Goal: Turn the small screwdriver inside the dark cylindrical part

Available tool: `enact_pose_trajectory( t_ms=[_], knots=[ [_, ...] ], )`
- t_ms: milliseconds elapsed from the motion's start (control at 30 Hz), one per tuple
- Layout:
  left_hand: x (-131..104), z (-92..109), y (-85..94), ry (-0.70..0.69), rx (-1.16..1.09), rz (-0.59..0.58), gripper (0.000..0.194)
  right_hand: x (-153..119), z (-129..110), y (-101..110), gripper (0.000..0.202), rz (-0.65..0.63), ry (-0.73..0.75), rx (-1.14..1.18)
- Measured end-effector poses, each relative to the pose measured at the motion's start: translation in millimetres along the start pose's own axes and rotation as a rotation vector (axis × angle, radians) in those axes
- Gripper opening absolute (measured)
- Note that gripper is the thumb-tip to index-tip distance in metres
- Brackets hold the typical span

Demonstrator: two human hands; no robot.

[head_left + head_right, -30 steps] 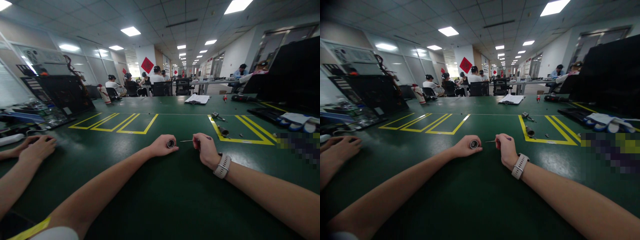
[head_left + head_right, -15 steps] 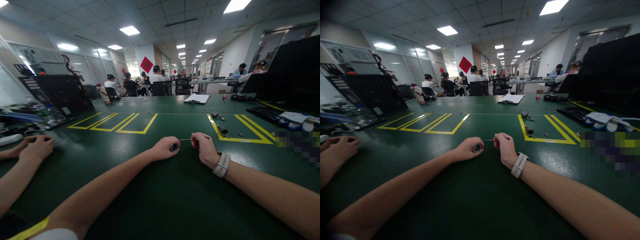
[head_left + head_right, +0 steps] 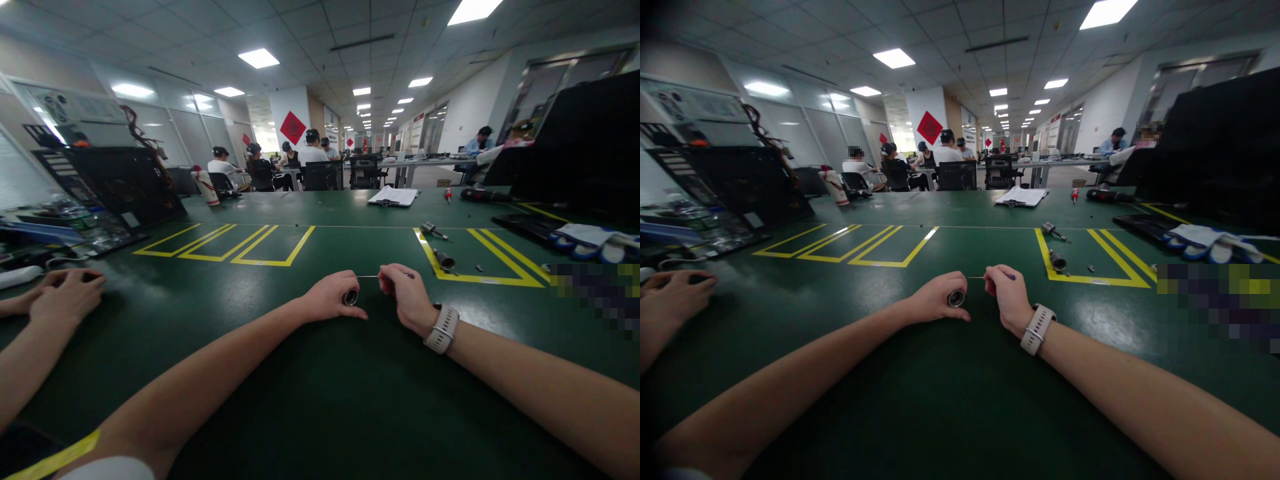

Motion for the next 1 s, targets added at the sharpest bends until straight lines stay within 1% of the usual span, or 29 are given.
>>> enact_pose_trajectory(
  t_ms=[267,433,567,667,733,800,867,933,1000],
  knots=[
    [0,7,0.5,-0.023,0.059,-0.014,0.047,0,3,-5,0.011,-0.05,0.005,-0.057],
    [-2,12,3.0,-0.042,0.077,-0.022,0.047,0,4,-7,0.011,-0.094,0.005,-0.126],
    [-3,17,3.9,-0.06,0.112,-0.014,0.048,0,4,-7,0.011,-0.103,0.015,-0.147],
    [-4,19,3.7,-0.076,0.15,0.003,0.044,1,5,-8,0.011,-0.111,0.038,-0.162],
    [-7,20,7.0,-0.089,0.178,0.057,0.04,1,5,-8,0.012,-0.117,0.045,-0.168],
    [-11,21,14.5,-0.111,0.211,0.152,0.036,1,5,-8,0.013,-0.116,0.042,-0.165],
    [-14,27,23.6,-0.154,0.242,0.251,0.031,1,5,-7,0.014,-0.115,0.039,-0.158],
    [-16,41,30.6,-0.217,0.257,0.32,0.027,1,5,-8,0.013,-0.122,0.041,-0.146],
    [-17,62,32.5,-0.28,0.246,0.343,0.024,1,5,-9,0.012,-0.133,0.053,-0.126]
  ],
)
Point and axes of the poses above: each hand's wrist, its own x-axis towards the middle knuckle, its own y-axis out of the back of the hand, z = x × y, the point moved 7 cm from there along x, towards the middle knuckle, and after that the axes turned 5 degrees about y, right-handed, at the moved point
